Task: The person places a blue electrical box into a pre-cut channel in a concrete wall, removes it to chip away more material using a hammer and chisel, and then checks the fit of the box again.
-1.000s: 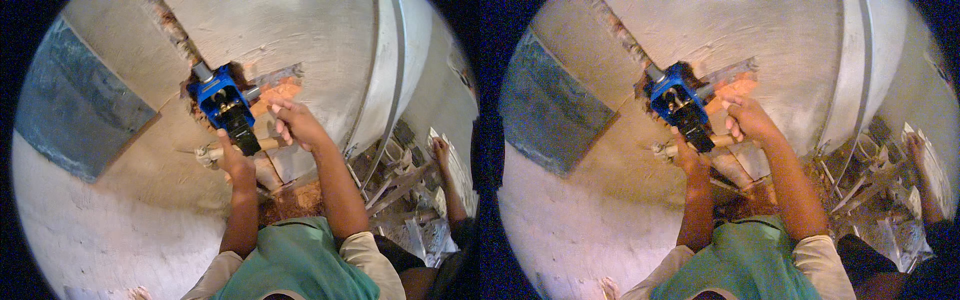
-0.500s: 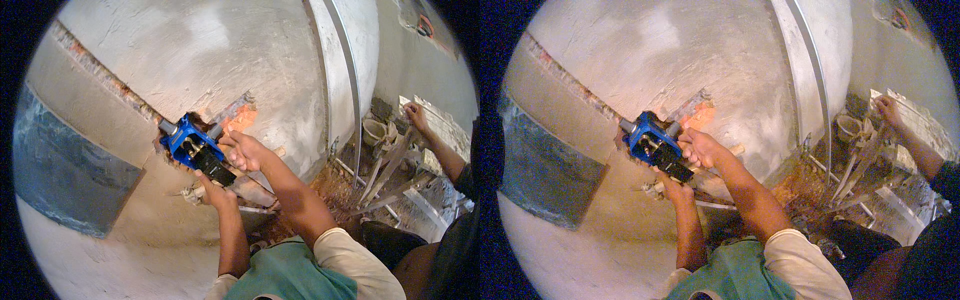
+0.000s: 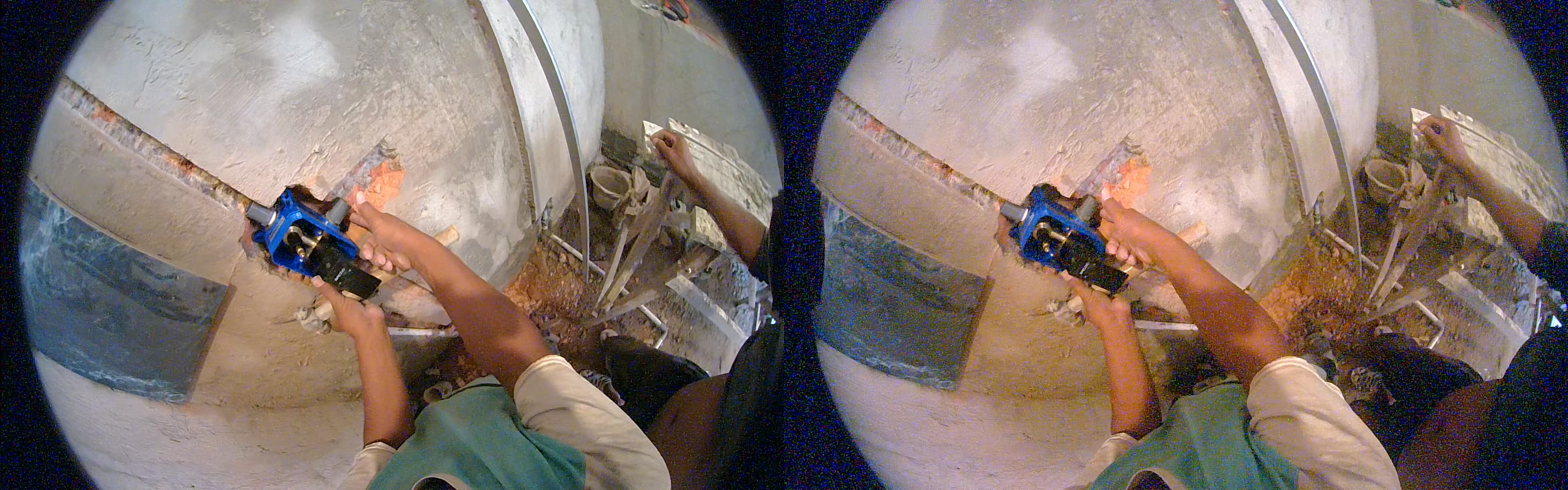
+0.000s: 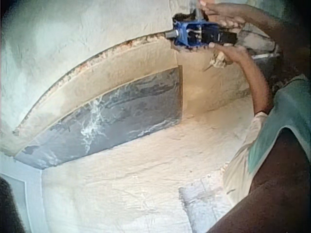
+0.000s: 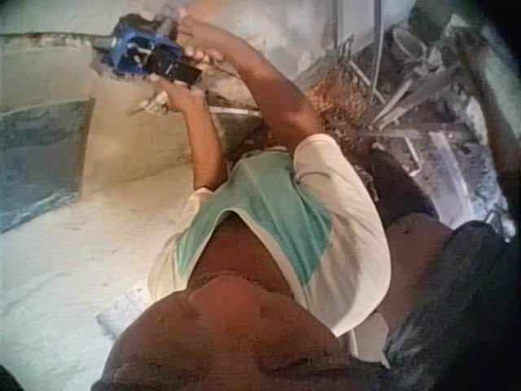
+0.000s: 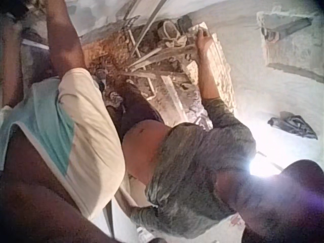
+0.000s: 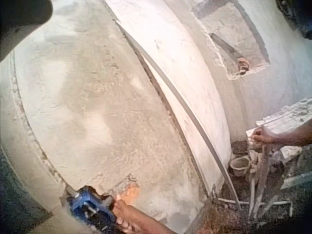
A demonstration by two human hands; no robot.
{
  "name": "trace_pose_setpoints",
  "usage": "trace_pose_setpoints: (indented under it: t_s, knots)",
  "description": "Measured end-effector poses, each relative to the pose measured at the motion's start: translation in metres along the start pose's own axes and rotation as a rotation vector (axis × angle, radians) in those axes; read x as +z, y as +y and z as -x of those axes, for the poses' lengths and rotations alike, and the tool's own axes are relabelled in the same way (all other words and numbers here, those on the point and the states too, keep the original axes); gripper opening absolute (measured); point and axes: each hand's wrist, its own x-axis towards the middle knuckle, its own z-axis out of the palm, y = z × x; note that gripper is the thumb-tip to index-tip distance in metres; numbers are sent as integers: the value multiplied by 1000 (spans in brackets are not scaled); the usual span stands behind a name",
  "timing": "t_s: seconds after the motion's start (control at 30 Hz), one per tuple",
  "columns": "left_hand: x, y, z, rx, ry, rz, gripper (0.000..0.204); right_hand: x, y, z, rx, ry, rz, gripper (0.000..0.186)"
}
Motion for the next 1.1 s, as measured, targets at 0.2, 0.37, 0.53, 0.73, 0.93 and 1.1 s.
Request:
trace_pose_setpoints:
  t_s: [0.2,0.37,0.53,0.73,0.93,1.1]
  knots:
    - [28,9,20,-61,-68,47,67,-1,0,-2,23,-99,-50,90]
    - [43,21,36,-114,-380,168,66,11,-4,0,53,21,94,83]
    - [1,9,13,-35,142,157,47,21,3,2,21,151,228,65]
    - [-6,-4,18,117,290,73,44,106,-10,85,-280,101,592,48]
    - [12,-1,23,158,362,69,40,166,27,49,3,32,786,65]
    - [17,0,21,155,375,118,39,170,43,-5,124,214,796,58]
